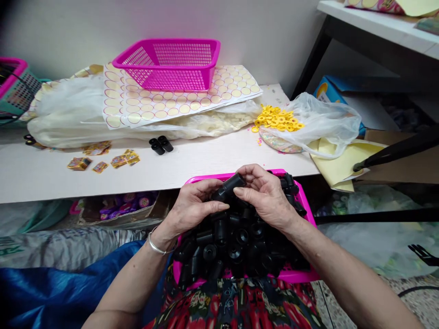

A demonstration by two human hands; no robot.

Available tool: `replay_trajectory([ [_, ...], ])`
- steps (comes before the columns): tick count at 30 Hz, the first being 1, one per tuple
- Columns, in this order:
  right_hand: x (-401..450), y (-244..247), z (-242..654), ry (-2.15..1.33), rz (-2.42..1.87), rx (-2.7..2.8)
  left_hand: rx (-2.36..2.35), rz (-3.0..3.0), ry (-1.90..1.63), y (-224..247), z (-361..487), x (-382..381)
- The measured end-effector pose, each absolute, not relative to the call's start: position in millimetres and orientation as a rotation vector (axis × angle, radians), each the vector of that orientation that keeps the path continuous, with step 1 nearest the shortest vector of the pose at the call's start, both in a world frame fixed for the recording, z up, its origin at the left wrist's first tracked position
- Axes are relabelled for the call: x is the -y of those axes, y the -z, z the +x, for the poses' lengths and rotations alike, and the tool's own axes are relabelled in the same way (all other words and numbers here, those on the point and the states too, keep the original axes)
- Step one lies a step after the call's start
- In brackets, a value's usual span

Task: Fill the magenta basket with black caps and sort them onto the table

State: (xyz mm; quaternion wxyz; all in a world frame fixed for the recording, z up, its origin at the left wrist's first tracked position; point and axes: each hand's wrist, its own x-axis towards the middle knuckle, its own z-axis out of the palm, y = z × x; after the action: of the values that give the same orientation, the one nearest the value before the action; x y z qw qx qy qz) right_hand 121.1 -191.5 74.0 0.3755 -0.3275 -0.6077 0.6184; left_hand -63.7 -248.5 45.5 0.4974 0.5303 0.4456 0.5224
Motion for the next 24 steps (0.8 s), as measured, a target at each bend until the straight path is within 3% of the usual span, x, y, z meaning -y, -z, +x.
replay_trajectory([
  [8, 199.1, -77.0, 109.7, -1.561, -0.861, 1.687, -1.067, 1.115, -1.393, -41.8, -58.1, 245.5],
  [16, 199.9, -74.3, 97.8, -1.927, -0.994, 1.127, -1.493, 2.135, -1.776, -36.0, -55.5, 246.4],
  [19, 197.8, -78.7, 93.7, -2.012, -1.030, 1.193, -1.508, 2.341, -1.787, -37.5, -58.0, 246.1],
  [24, 187.0, -98.3, 96.5, -1.904, -1.151, 1.607, -1.892, 1.917, -1.634, -32.6, -109.4, 225.8],
])
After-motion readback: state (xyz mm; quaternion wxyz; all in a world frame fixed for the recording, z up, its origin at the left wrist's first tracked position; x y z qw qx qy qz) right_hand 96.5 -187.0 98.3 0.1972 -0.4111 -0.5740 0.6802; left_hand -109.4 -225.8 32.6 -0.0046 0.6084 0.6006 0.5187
